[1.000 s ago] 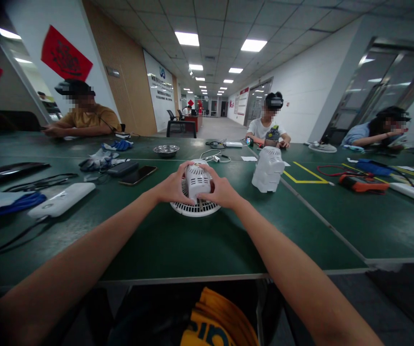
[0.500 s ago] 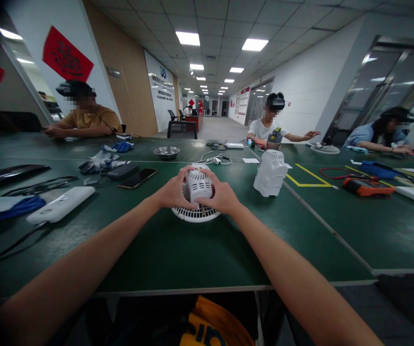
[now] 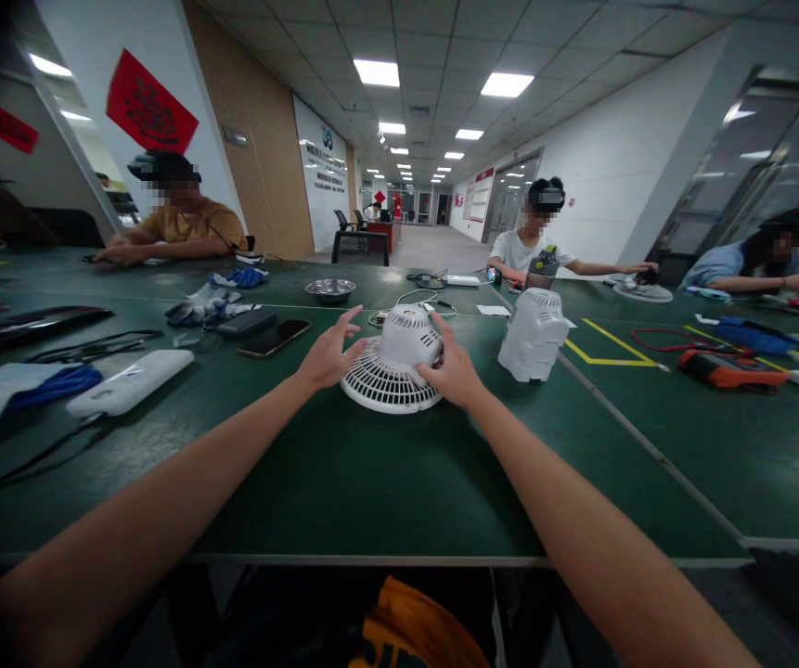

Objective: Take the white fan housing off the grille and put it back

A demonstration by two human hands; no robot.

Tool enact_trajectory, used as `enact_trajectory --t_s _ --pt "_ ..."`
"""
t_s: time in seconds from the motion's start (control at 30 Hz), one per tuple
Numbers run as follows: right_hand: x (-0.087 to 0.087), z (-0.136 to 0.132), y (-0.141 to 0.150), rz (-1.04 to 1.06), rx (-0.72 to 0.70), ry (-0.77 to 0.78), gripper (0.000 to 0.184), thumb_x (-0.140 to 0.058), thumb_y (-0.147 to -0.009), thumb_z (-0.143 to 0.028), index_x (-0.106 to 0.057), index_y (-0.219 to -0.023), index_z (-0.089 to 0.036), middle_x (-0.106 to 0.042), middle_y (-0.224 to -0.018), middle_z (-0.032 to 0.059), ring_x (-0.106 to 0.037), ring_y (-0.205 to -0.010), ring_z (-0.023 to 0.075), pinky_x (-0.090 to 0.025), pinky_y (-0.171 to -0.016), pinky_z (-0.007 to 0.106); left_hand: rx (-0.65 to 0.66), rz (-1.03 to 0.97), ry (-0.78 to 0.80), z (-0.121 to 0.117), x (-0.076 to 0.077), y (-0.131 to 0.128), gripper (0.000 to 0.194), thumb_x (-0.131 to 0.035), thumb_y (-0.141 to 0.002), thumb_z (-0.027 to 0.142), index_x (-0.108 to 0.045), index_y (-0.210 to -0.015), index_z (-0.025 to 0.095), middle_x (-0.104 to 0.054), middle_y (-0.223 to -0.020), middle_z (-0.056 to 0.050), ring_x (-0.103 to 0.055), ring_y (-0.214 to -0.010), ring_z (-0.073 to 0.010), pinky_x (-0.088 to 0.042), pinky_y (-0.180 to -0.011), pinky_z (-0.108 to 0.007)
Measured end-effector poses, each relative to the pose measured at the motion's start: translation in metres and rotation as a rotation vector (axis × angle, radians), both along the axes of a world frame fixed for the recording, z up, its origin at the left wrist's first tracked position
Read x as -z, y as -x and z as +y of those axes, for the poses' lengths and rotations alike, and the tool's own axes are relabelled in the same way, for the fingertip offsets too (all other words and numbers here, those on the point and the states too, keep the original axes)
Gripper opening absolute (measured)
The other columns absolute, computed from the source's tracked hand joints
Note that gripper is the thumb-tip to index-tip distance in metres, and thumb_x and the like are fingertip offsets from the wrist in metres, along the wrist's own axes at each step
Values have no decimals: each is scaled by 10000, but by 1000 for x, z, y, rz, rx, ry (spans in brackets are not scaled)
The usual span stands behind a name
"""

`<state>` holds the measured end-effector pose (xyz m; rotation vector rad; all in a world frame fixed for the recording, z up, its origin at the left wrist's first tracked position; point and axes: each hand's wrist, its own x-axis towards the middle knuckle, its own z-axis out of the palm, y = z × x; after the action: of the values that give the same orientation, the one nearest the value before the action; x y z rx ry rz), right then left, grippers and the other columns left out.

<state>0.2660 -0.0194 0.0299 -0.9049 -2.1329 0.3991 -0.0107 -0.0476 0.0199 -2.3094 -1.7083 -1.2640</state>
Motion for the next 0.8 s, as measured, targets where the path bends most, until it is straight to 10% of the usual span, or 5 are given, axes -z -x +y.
enact_trajectory --t_s 0.23,0.53,0.67,0.8 --pt "8 6 -4 51 -43 107 1055 -816 -678 -455 -214 -1521 -254 -531 -1389 146 -568 -1204 347 -468 -989 532 -66 -92 319 24 23 23 531 -305 -979 560 -627 -1197 199 -689 -1211 -126 -641 -1118 -292 -456 -971 -425" --pt "2 3 2 234 -9 112 994 -890 -571 -398 -410 -1422 -219 -617 -1288 115 -604 -1138 328 -447 -1027 526 55 -418 180 19 17 18 572 -349 -959 597 -682 -1100 154 -731 -1044 -113 -665 -975 -266 -483 -888 -385" --pt "3 3 12 713 -105 470 631 -801 -667 -422 -561 -1218 -231 -707 -1120 57 -668 -1005 285 -541 -890 451 144 -716 -125 19 5 13 639 -282 -971 619 -701 -1048 143 -711 -912 -88 -648 -862 -200 -500 -787 -311" --pt "3 -5 20 844 -338 982 316 -594 -827 -470 -641 -1022 -225 -748 -901 34 -690 -966 271 -565 -839 439 52 -727 -65 22 7 2 434 -652 -819 563 -729 -908 145 -718 -882 -72 -653 -840 -208 -517 -769 -316"
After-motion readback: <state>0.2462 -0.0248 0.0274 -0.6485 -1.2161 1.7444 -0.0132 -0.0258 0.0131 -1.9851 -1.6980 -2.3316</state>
